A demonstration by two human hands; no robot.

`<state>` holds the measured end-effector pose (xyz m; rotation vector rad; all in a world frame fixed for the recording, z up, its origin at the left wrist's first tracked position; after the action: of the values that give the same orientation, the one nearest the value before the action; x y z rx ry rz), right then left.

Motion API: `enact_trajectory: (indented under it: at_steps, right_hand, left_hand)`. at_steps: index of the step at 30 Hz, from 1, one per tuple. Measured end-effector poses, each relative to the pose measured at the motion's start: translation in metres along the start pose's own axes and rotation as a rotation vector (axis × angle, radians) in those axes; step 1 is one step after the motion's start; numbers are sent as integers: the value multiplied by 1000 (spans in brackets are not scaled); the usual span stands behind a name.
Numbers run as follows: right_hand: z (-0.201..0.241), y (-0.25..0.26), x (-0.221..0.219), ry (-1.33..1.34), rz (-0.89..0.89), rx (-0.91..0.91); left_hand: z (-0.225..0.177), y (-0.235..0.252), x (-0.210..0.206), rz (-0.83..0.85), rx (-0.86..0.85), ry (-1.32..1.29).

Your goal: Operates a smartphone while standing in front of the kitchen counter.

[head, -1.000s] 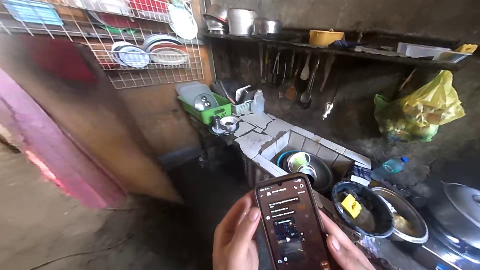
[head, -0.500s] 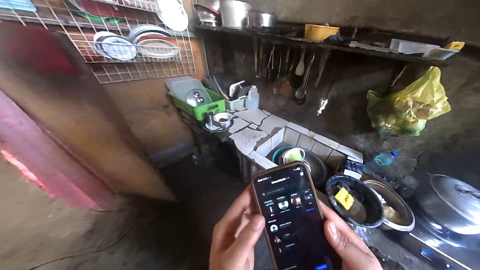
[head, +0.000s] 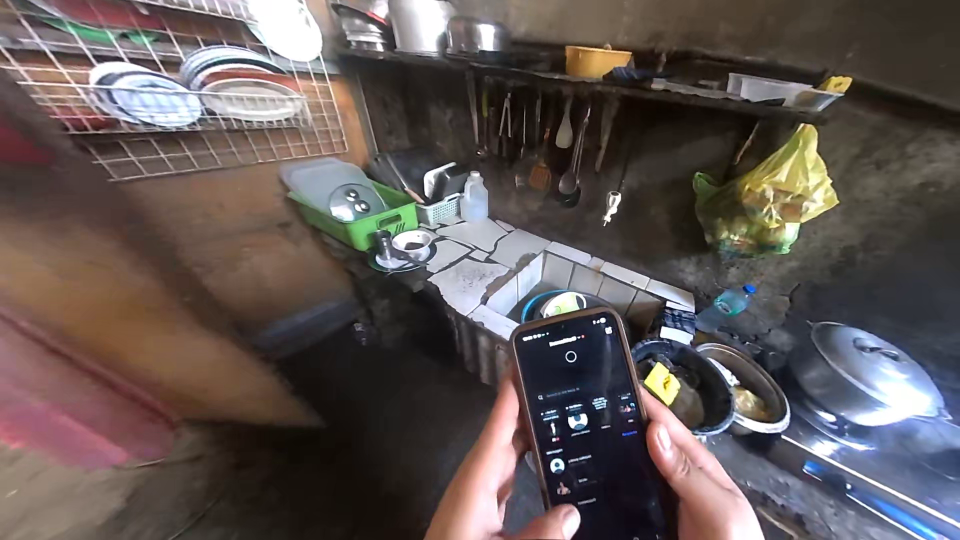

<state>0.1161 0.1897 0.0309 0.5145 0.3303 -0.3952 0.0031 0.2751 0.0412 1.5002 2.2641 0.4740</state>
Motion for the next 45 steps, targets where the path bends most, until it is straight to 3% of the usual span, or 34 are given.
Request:
enact_trajectory:
  at_steps: [9,17,24,29,36,45]
  right_hand:
    - [-6,-6,9,78,-36,-39]
    - [-4,-3,21,23,-34,-5]
    - [-3,-4,21,61,-3,-14]
    - [0,-9,19,58,-47,-43]
    - [4,-17,8,105,25,-20]
    - [5,-17,7,106,-1,-31]
  left_hand:
    - [2,6,1,-113,28,35]
    - [-1,7,-5,-33,-44,-8]
    - [2,9,-7,-55,-41,-43]
    - [2,8,-9,-165,22,-16]
    - [-2,7,-13,-65,-40,-183]
    - [-4,3,-10,-140,-71,-204]
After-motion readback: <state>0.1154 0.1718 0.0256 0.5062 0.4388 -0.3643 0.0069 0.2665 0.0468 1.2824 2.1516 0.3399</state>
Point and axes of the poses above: each hand's wrist, its own y-axis towards the middle knuckle, its own x-axis out of the back of the hand, z = x × y, the point moved 10 cm from there along y, towards the middle knuckle, and after that the axes turned 9 degrees about x, right-handed, at the moved point
